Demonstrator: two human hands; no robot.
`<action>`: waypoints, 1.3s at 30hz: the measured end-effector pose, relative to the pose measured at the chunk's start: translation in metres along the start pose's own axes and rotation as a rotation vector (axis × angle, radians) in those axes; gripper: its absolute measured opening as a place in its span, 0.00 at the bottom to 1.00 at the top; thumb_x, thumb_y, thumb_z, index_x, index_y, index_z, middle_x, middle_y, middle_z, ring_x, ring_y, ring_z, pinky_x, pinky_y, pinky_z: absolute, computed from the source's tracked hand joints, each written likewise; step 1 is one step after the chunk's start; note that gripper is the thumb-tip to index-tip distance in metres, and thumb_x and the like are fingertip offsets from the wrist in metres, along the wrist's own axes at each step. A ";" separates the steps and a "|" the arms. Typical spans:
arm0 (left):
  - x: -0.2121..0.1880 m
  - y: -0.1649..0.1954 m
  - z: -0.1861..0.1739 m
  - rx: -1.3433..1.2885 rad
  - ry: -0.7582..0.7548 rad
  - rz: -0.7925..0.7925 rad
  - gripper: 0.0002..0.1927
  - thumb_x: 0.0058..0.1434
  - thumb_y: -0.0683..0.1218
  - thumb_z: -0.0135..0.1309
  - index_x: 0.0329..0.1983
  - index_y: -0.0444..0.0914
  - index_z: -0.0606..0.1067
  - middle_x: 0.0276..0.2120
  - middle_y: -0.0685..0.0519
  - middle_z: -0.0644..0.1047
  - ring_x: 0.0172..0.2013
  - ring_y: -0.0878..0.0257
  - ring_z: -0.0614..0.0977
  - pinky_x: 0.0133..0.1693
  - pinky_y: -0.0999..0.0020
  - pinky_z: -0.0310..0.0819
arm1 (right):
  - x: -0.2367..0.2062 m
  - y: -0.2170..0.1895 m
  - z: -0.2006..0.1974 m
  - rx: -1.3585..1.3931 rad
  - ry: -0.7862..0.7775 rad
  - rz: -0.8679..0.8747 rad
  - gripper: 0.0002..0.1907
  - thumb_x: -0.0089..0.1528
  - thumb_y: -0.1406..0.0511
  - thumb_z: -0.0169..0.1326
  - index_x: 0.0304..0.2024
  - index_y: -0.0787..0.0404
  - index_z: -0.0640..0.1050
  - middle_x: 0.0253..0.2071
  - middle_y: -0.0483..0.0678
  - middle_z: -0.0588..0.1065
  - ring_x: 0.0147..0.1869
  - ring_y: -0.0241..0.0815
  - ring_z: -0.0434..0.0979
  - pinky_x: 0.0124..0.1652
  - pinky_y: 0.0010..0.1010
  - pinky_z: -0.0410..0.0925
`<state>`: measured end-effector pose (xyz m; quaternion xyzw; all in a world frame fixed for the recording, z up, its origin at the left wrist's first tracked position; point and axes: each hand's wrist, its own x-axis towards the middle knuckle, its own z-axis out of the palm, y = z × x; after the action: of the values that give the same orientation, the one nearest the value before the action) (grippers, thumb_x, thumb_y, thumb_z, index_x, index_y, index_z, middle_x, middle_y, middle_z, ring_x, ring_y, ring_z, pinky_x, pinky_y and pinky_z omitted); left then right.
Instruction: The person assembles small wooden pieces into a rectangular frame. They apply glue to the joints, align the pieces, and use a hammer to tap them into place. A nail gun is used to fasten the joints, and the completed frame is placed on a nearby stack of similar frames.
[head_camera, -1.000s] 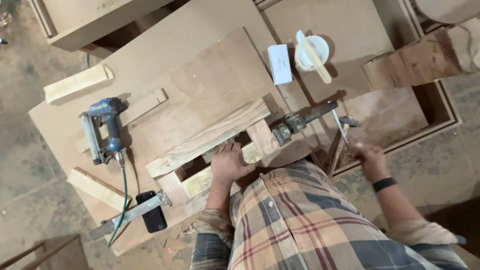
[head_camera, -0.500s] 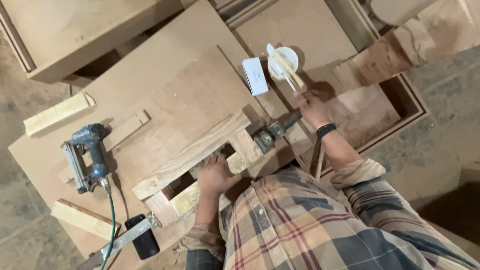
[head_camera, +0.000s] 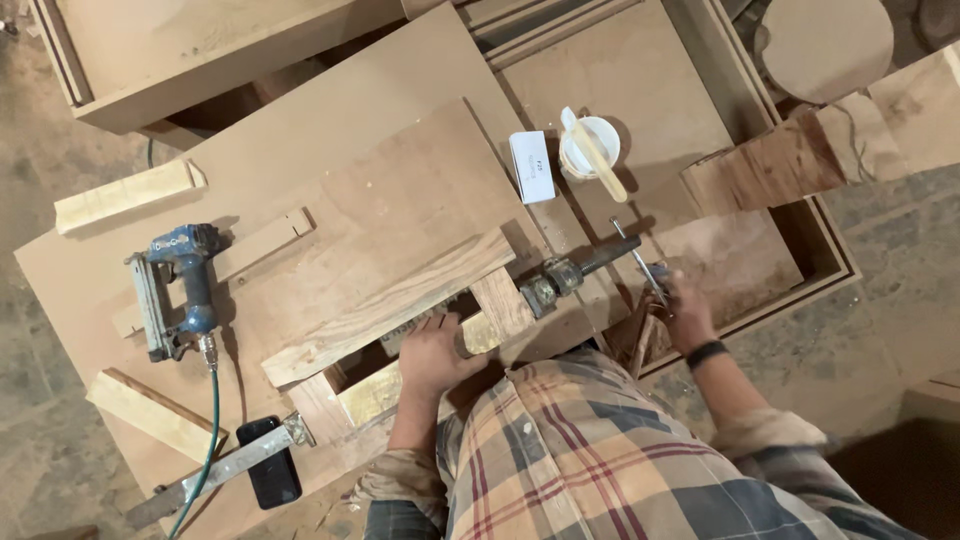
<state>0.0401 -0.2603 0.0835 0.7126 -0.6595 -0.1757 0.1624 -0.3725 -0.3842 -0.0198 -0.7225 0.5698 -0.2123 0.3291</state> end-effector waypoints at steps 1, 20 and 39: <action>0.000 0.001 -0.001 -0.004 -0.001 -0.004 0.33 0.38 0.66 0.69 0.34 0.36 0.77 0.34 0.44 0.80 0.39 0.47 0.82 0.41 0.53 0.76 | 0.008 -0.002 0.008 0.004 0.077 0.000 0.26 0.68 0.54 0.47 0.63 0.62 0.74 0.53 0.55 0.78 0.53 0.50 0.78 0.53 0.38 0.71; -0.004 0.002 -0.003 -0.025 0.067 0.061 0.32 0.43 0.69 0.67 0.30 0.37 0.75 0.30 0.45 0.78 0.35 0.48 0.82 0.38 0.54 0.76 | 0.028 -0.011 -0.010 0.885 -0.120 -0.118 0.32 0.74 0.42 0.36 0.48 0.60 0.77 0.35 0.49 0.76 0.43 0.47 0.78 0.57 0.46 0.68; -0.008 0.008 -0.002 -0.018 0.073 0.076 0.31 0.43 0.68 0.67 0.29 0.38 0.75 0.27 0.47 0.78 0.33 0.48 0.81 0.37 0.54 0.76 | 0.087 -0.043 0.009 0.366 -0.138 0.365 0.28 0.60 0.48 0.60 0.42 0.70 0.79 0.33 0.57 0.79 0.34 0.52 0.81 0.35 0.45 0.78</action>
<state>0.0333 -0.2535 0.0897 0.6915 -0.6781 -0.1493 0.1994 -0.3144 -0.4597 -0.0016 -0.5489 0.6191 -0.1992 0.5251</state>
